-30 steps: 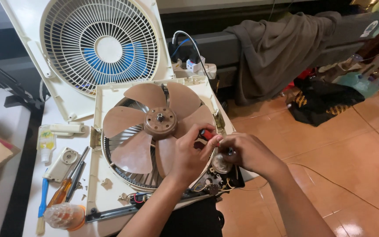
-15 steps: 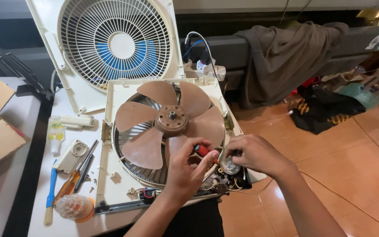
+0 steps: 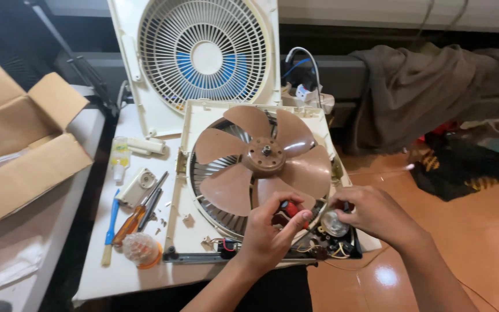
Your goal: Repairing a fan by disassembling the motor housing and inspecting the wiring.
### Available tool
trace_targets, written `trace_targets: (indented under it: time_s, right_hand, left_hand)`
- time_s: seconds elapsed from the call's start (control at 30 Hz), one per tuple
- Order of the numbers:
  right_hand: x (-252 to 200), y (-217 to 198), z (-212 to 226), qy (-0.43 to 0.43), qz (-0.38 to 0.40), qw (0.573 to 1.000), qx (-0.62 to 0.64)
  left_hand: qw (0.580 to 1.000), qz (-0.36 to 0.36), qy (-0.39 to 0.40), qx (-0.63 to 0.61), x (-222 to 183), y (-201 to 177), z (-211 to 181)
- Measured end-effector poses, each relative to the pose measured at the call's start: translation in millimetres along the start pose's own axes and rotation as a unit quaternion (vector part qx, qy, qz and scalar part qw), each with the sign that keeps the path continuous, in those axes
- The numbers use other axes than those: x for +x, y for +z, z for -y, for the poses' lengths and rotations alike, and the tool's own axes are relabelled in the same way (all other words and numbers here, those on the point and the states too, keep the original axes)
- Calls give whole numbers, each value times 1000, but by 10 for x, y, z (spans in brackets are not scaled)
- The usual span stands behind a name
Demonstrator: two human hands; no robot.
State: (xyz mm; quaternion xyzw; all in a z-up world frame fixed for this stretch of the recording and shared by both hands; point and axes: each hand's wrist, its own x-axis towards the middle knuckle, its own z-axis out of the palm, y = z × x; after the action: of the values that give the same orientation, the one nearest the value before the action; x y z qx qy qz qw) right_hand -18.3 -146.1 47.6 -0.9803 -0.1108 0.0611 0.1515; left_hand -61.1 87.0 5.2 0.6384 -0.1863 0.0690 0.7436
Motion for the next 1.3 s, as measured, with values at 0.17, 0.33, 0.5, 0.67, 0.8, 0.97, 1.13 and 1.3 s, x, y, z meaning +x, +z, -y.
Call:
trace_targets:
  time_s: [0.17,0.33,0.5,0.67,0.8,0.97,1.13,1.3]
  right_hand:
    - [41,71,-17,14,19,1000,-12]
    - [123,148,-164,19,26,996,84]
    - [133,324,-395,4,2,987,160]
    - [110,378,-431,-42,-25,979,199]
    - [88,293,-316,-50,-29,979,195]
    - [17,116,-79,111,-2,986,127]
    - [-34,104,-41,-5,-50,993,107]
    - [-66,90,-7,-69,-74,993,61]
  left_hand:
    - [1000,0,-2,9,-45,-115,-69]
    - [1000,-9,-30,5,-99,-181,-112]
    - [999,-12,-50,10,-155,-219,-95]
    - [997,-15,-74,12,-159,-231,-46]
    - [997,-10,-75,4,-165,-247,-32]
    - [996,-10,-90,-5,-158,-237,27]
    - [997,-10,-82,3,-154,-214,46]
    - [996,-14,-89,-1,-158,-208,54]
